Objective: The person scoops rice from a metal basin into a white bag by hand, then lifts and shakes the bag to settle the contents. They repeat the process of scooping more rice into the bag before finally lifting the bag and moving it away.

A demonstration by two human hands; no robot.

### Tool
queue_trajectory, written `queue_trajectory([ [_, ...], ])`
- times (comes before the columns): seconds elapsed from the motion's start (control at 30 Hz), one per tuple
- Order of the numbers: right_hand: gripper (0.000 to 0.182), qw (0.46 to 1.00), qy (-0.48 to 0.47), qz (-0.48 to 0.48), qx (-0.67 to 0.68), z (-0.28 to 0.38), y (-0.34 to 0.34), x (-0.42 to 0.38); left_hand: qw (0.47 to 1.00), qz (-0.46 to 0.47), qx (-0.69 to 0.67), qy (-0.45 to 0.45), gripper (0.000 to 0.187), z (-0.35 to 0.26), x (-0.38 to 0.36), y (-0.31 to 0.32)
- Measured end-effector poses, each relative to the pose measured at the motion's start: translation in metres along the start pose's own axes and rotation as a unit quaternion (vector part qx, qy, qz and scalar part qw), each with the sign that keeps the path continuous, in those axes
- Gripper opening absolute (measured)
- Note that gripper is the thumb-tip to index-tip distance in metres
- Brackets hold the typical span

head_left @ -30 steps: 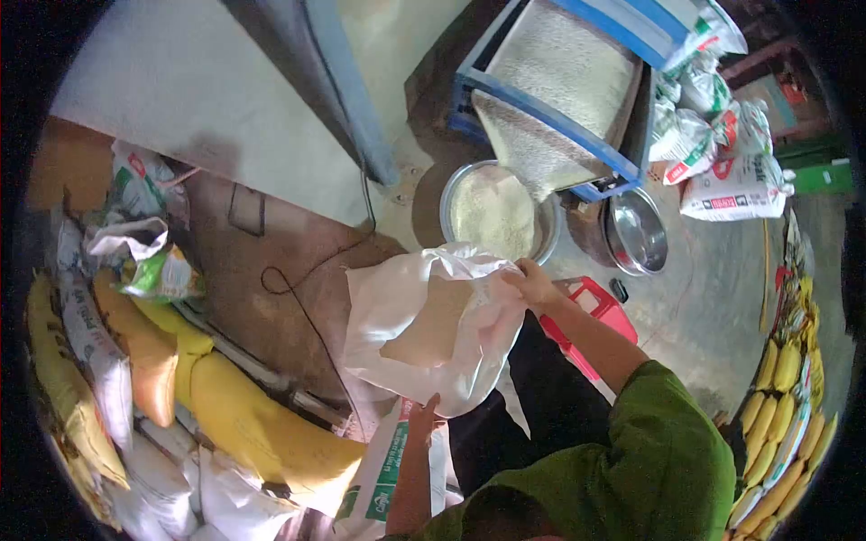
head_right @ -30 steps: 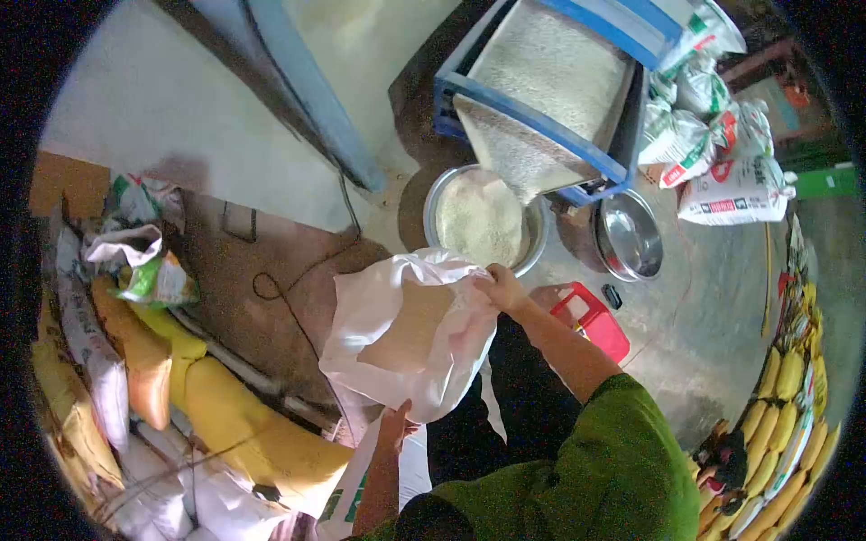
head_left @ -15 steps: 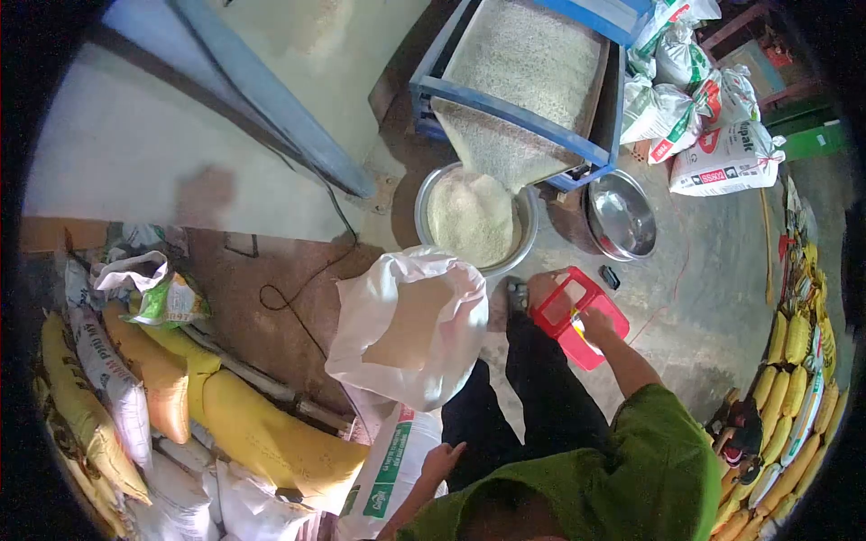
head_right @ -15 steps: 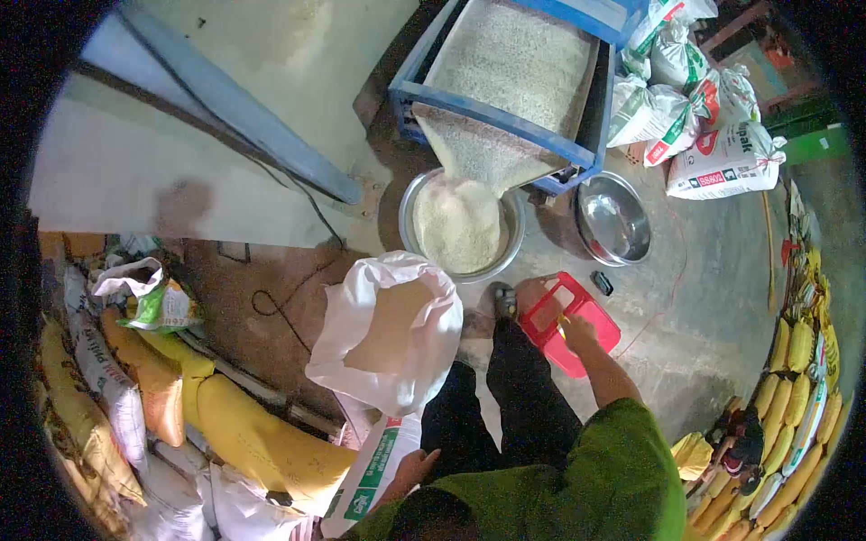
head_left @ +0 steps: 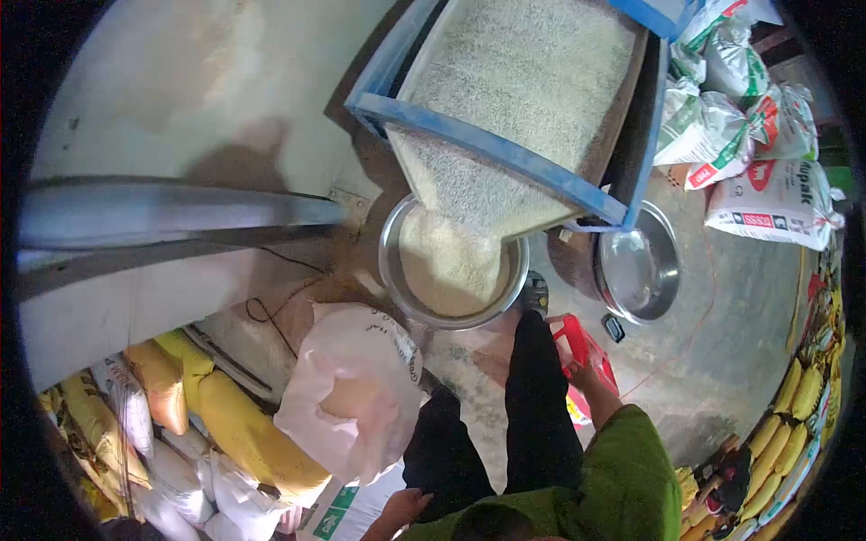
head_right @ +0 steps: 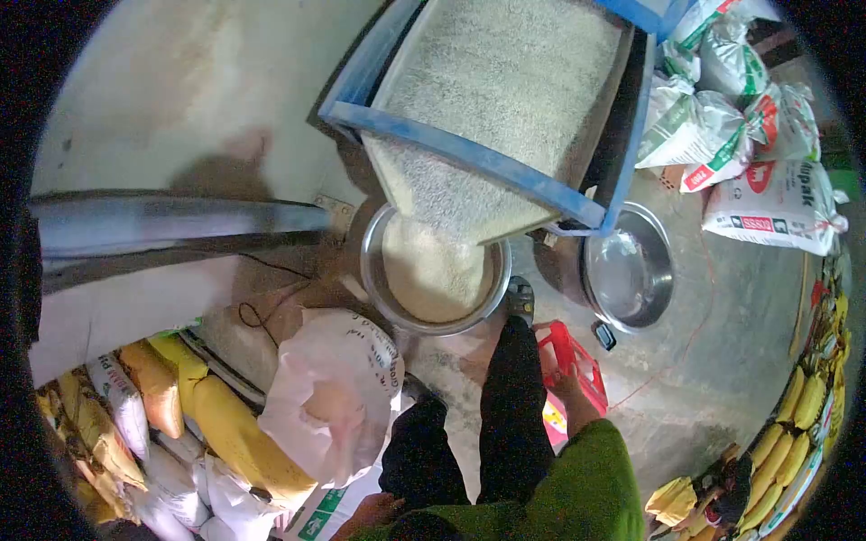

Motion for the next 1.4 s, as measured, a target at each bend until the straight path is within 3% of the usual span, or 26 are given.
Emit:
queue_trajectory([
  [0.03, 0.038, 0.998, -0.027, 0.041, -0.026, 0.000, 0.011, 0.013, 1.000, -0.006, -0.013, -0.022, 0.047, -0.008, 0.010, -0.005],
  [0.1, 0.041, 0.999, -0.041, 0.006, 0.002, -0.004, 0.015, 0.027, 0.999, 0.010, 0.009, -0.051, 0.048, -0.024, 0.029, -0.015],
  [0.17, 0.039, 0.986, -0.035, -0.107, 0.122, -0.008, 0.027, 0.047, 0.996, 0.029, 0.030, -0.078, 0.048, -0.035, 0.045, -0.020],
  [0.2, 0.038, 0.986, -0.041, -0.092, 0.136, -0.009, 0.036, 0.050, 0.997, 0.009, 0.010, -0.070, 0.048, -0.040, 0.051, -0.024],
  [0.33, 0.036, 0.981, -0.043, -0.063, 0.178, -0.014, 0.013, 0.059, 0.991, -0.048, -0.094, -0.082, 0.038, -0.072, 0.051, -0.044],
  [0.5, 0.034, 0.966, -0.006, -0.100, 0.237, -0.026, -0.047, 0.105, 0.980, -0.103, -0.165, -0.050, 0.031, -0.073, 0.066, -0.051],
  [0.57, 0.033, 0.955, 0.022, -0.130, 0.265, -0.033, -0.079, 0.131, 0.986, -0.153, -0.058, -0.027, 0.027, -0.070, 0.075, -0.059],
  [0.77, 0.030, 0.916, 0.091, -0.199, 0.337, -0.032, -0.118, 0.182, 0.977, -0.205, -0.032, 0.045, 0.021, -0.013, 0.096, -0.045],
  [0.9, 0.028, 0.886, 0.117, -0.217, 0.392, -0.003, -0.082, 0.147, 0.967, -0.236, -0.003, 0.091, 0.024, 0.009, 0.087, -0.034],
  [0.97, 0.027, 0.868, 0.127, -0.225, 0.424, 0.022, -0.061, 0.098, 0.971, -0.215, 0.100, 0.027, 0.036, 0.002, 0.078, -0.031],
  [1.0, 0.027, 0.841, 0.130, -0.241, 0.466, 0.037, -0.037, 0.058, 0.971, -0.216, 0.100, 0.033, 0.036, 0.002, 0.069, -0.030],
  [1.07, 0.026, 0.750, 0.132, -0.267, 0.590, 0.065, 0.015, -0.020, 0.976, -0.068, 0.193, -0.070, 0.049, 0.020, 0.055, -0.008],
  [1.1, 0.025, 0.519, 0.049, -0.305, 0.797, 0.095, 0.088, -0.038, 0.976, -0.075, 0.193, -0.064, 0.049, 0.020, 0.043, -0.007],
  [1.17, 0.022, 0.731, 0.237, -0.233, 0.596, 0.062, -0.073, -0.182, 0.979, 0.019, 0.181, -0.087, 0.057, 0.031, 0.017, 0.010],
  [1.23, 0.028, 0.770, 0.222, -0.156, 0.577, 0.080, -0.113, -0.257, 0.979, 0.015, 0.190, -0.069, 0.060, 0.038, -0.001, 0.019],
  [1.3, 0.031, 0.813, 0.185, 0.048, 0.550, 0.123, -0.169, -0.311, 0.982, 0.028, 0.178, -0.046, 0.056, 0.046, -0.013, 0.031],
  [1.33, 0.031, 0.813, 0.188, 0.042, 0.550, 0.135, -0.163, -0.322, 0.982, 0.023, 0.181, -0.042, 0.056, 0.052, -0.013, 0.036],
  [1.4, 0.035, 0.826, 0.150, -0.066, 0.539, 0.141, -0.187, -0.340, 0.990, 0.020, 0.118, 0.068, 0.049, 0.043, -0.008, 0.048],
])
Point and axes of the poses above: each hand's wrist, its own x-axis towards the middle knuckle, its own y-axis out of the palm, z = x × y, the point moved 8 cm from there along x, towards the middle knuckle, and after that the axes turned 9 degrees about z, right-handed, at the moved point
